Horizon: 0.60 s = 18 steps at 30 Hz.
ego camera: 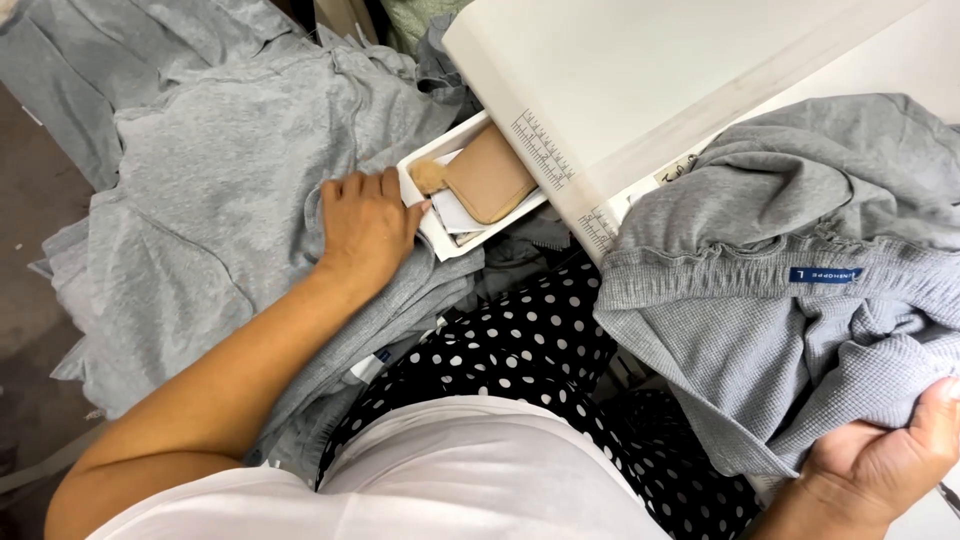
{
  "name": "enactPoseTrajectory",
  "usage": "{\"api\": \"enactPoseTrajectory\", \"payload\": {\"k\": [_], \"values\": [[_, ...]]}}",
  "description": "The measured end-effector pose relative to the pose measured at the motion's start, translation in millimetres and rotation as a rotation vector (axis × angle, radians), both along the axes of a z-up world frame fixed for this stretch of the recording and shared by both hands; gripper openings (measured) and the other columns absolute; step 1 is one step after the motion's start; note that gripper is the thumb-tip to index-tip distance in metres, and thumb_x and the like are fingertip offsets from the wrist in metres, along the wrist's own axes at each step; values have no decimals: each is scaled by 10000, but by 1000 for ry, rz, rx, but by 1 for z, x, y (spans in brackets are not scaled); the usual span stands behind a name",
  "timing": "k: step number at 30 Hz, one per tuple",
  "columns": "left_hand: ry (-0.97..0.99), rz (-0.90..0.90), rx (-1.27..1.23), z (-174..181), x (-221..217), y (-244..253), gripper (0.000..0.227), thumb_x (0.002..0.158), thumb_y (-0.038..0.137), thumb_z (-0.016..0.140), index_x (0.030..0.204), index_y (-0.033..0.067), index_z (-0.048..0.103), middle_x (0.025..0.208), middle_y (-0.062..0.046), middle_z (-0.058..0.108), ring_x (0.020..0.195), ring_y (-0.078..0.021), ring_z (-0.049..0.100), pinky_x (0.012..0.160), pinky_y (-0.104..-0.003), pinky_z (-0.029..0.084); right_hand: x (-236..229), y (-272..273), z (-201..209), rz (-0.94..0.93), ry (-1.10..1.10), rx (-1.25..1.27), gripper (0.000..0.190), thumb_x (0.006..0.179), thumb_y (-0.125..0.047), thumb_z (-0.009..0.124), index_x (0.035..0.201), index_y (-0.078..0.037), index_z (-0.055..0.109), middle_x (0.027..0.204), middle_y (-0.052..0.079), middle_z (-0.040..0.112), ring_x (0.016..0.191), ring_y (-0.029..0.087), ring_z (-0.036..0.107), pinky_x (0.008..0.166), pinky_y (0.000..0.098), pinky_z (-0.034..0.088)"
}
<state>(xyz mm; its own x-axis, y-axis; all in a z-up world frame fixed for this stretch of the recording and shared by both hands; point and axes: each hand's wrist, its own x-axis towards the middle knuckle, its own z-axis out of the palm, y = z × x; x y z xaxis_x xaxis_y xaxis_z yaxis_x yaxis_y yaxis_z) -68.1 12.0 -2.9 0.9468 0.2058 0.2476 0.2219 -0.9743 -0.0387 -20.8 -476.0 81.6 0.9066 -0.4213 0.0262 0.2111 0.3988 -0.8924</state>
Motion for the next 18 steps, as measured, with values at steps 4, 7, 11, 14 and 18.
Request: {"api": "enactPoseTrajectory", "payload": {"k": [4,7,11,14,18], "values": [[418,125,-218,4,19,-10,869,1032,632,391,1583,-30,274,1301,-275,637,1301,-451,486,1091,-600,272,-3,9,6,-6,33,23,561,851,-340,736,1351,-90,699,1425,52,728,1412,193,694,1353,363,560],[469,126,-375,7,32,-3,887,1023,576,438,1631,1,148,1298,-300,620,1285,-475,501,1081,-596,303,1,-6,-6,-45,63,62,600,829,-338,739,1373,-90,689,1406,80,744,1381,234,711,1303,414,583],[407,329,-999,31,34,7,1054,884,673,467,1658,102,37,1475,-153,556,1324,-329,548,1027,-399,424,6,-43,-37,-37,28,31,315,954,-223,691,1254,-127,690,1350,91,715,1308,228,687,1266,422,549],[150,413,-1520,14,39,18,1019,926,496,604,1611,24,16,1720,-137,88,1588,-195,157,1253,-324,101,6,-36,-35,-154,0,109,202,932,-146,743,1123,-89,709,1201,98,753,1129,189,725,1111,361,611],[69,382,-1903,17,34,17,276,883,359,647,1136,249,636,1176,19,731,1089,-129,684,979,-249,473,1,-18,-16,-165,-3,124,213,975,-154,671,1156,-43,663,1186,144,727,1149,253,701,1123,413,583]]}}
